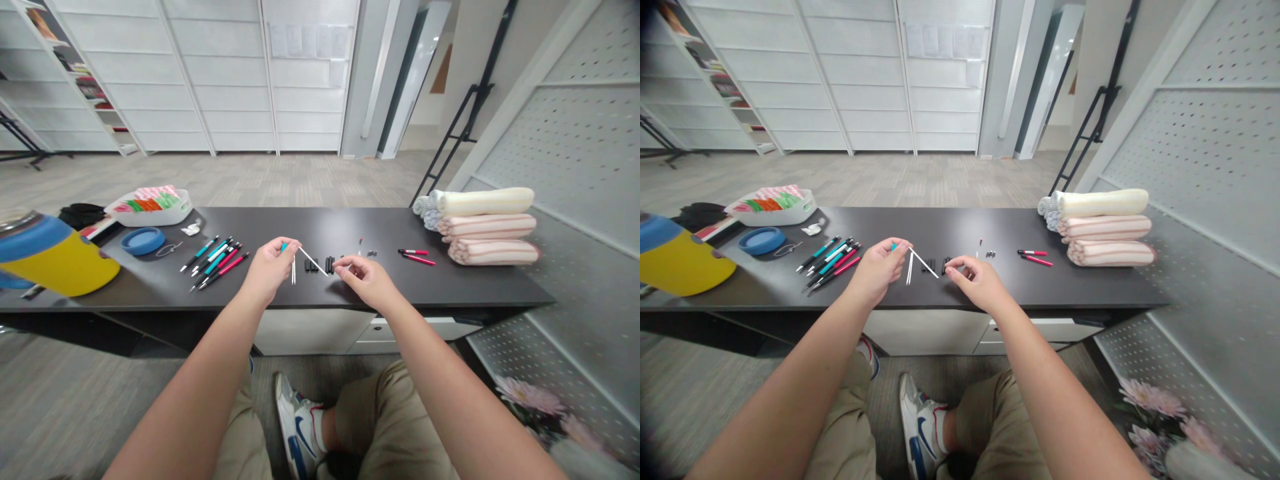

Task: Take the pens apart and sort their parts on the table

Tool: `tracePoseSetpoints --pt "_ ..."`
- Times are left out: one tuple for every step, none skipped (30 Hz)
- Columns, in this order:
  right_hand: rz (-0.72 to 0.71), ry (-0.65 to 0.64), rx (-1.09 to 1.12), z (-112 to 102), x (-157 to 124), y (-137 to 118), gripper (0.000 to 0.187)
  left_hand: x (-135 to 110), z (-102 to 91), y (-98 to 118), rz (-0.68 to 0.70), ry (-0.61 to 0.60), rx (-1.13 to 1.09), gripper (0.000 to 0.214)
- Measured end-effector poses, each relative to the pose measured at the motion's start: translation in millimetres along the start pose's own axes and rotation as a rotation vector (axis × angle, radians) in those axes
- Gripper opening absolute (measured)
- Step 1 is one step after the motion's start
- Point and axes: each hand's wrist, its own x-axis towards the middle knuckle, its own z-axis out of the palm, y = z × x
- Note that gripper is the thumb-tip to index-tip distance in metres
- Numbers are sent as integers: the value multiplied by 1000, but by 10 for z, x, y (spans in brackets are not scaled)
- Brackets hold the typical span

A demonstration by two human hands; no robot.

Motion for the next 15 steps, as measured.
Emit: tracePoseSetpoints --pt "18 14 20 -2 0 13 32 14 -50 30 15 25 28 37" --pt "27 22 36 -4 1 26 34 30 -112 55 29 49 75 35" --pt "27 27 42 -5 1 36 34 47 -181 74 47 78 147 34" --pt "19 27 38 -5 2 41 34 64 -254 85 74 111 253 34" --pt "8 24 22 -5 2 40 33 80 -324 87 93 132 399 34" --pt "-5 18 -1 -4 2 35 31 95 -389 80 102 143 559 34" --pt "-16 11 -26 -3 1 26 30 109 -443 67 107 147 713 35" --pt "-24 4 -48 -3 1 17 29 123 -485 48 106 150 842 35" --pt "-29 -2 -63 -2 0 9 29 136 -515 24 97 151 945 34" --pt "-31 -7 -70 -1 0 4 29 147 -533 -1 83 149 1025 34" --pt "-31 -11 -72 0 0 1 29 158 -540 -27 67 148 1084 34" --pt "-30 -13 -70 1 0 2 30 168 -537 -52 51 147 1129 34" --pt "-30 -15 -67 2 -1 5 30 176 -526 -74 38 147 1165 35" --pt "-30 -17 -65 3 -1 9 30 182 -508 -93 29 149 1195 36" --pt "-30 -19 -66 3 -1 12 31 186 -484 -107 24 154 1219 37"
